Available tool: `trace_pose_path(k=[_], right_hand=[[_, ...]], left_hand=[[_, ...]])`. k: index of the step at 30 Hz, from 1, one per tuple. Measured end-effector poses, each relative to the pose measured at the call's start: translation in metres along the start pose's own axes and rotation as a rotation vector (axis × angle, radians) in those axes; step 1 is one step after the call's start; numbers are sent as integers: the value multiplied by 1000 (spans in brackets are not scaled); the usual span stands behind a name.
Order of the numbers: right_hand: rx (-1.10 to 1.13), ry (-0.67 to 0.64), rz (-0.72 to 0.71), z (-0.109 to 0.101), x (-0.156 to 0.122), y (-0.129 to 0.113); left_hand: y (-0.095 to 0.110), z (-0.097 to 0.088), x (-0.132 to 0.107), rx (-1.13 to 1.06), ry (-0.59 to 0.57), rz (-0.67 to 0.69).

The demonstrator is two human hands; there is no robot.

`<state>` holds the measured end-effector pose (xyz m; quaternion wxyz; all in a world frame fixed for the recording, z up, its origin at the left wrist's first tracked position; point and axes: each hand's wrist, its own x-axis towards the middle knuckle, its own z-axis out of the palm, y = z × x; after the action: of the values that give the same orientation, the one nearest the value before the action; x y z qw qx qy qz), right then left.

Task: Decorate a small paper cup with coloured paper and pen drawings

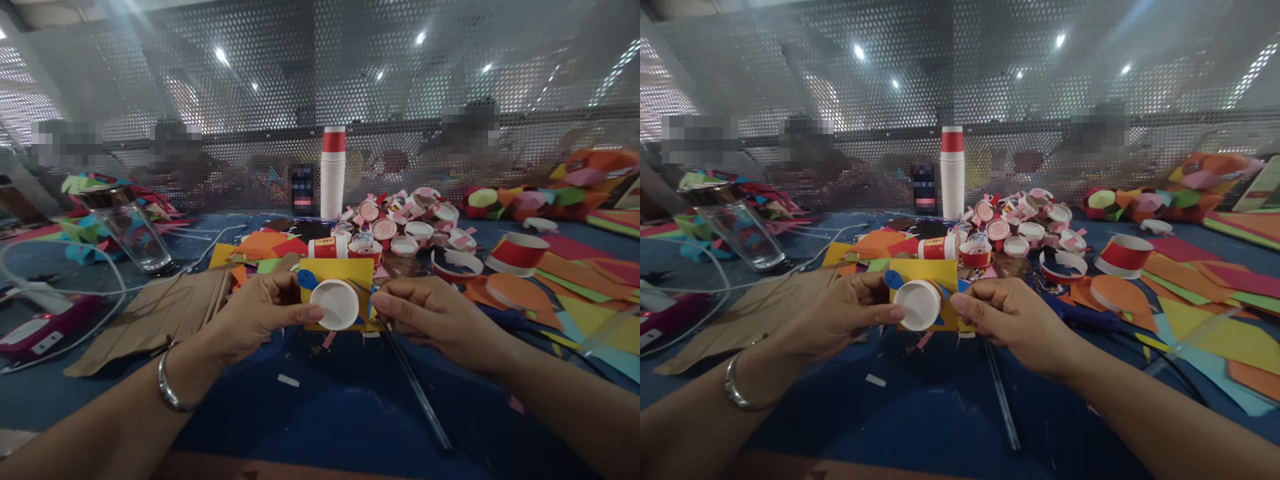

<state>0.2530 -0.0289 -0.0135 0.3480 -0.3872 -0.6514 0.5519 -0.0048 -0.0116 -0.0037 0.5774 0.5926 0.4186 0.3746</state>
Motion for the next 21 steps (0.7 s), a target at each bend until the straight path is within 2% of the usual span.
trace_pose_path(k=[6,21], right_hand=[[-5,-7,-5,-2,0,3],[-31,-4,-4,-2,1,2]], left_hand=[[4,2,-1,-70,-76,-8],[6,3,-1,-53,-64,-9]])
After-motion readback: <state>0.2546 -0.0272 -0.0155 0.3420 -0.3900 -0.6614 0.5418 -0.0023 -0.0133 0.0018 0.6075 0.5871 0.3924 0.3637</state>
